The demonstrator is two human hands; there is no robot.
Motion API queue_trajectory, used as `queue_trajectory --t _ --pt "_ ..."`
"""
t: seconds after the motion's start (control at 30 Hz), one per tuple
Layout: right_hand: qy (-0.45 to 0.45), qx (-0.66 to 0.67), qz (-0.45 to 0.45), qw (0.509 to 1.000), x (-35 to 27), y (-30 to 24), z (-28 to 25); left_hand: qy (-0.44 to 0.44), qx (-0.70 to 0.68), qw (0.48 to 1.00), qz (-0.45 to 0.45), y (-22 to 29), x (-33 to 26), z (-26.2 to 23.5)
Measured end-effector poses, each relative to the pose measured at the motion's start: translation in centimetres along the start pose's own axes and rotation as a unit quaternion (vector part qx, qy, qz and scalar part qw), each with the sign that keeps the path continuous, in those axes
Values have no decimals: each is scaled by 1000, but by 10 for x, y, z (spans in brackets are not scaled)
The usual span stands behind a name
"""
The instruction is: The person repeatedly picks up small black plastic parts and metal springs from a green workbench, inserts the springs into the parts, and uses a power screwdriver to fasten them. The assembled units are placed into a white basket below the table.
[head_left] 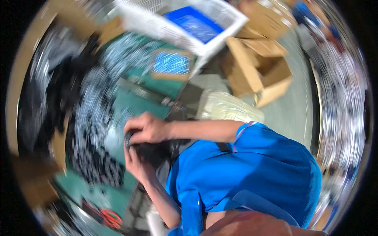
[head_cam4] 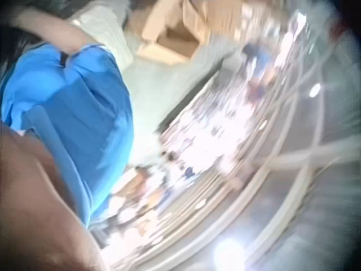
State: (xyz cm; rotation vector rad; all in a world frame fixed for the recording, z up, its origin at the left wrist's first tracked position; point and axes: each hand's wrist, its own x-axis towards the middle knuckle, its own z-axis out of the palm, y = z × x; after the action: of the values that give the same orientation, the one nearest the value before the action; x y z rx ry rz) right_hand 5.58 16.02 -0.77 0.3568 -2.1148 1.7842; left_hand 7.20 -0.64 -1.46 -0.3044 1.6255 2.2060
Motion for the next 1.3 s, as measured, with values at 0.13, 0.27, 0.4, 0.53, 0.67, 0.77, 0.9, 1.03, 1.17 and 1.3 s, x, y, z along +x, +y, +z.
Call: queue_trajectory --t 0.13,0.27,0.4,0.53,0.67,0.77,0.9,1.03,1.17,1.3 --pt "93 10 -4 996 -12 -4 3 -29 -29 997 63 -11 2 17" --pt "115 24 47 992 -16 -24 -19 -143 -69 976 146 13 -16 54" --pt "165 88 10 982 -14 -42 -29 -163 -53 968 183 27 -19 56" --pt "130 89 9 987 -18 -52 -30 -93 -17 989 111 38 -12 27" --pt "110 47 -38 992 -26 -56 -28 -63 31 992 103 32 -9 4" --pt "76 3 -45 996 -32 -68 -33 -104 -52 992 58 30 -25 18" --pt "39 -129 -40 990 -34 -70 -41 -80 -79 994 -6 23 -32 18" --pt "42 -89 -53 994 -34 -75 -37 -76 -74 993 -44 19 -30 12" --pt "53 -30 66 996 -34 -54 -33 -111 -46 991 -53 24 -34 25" --pt "79 -63 -2 995 -31 -49 -27 -122 -51 990 -47 15 -23 13"
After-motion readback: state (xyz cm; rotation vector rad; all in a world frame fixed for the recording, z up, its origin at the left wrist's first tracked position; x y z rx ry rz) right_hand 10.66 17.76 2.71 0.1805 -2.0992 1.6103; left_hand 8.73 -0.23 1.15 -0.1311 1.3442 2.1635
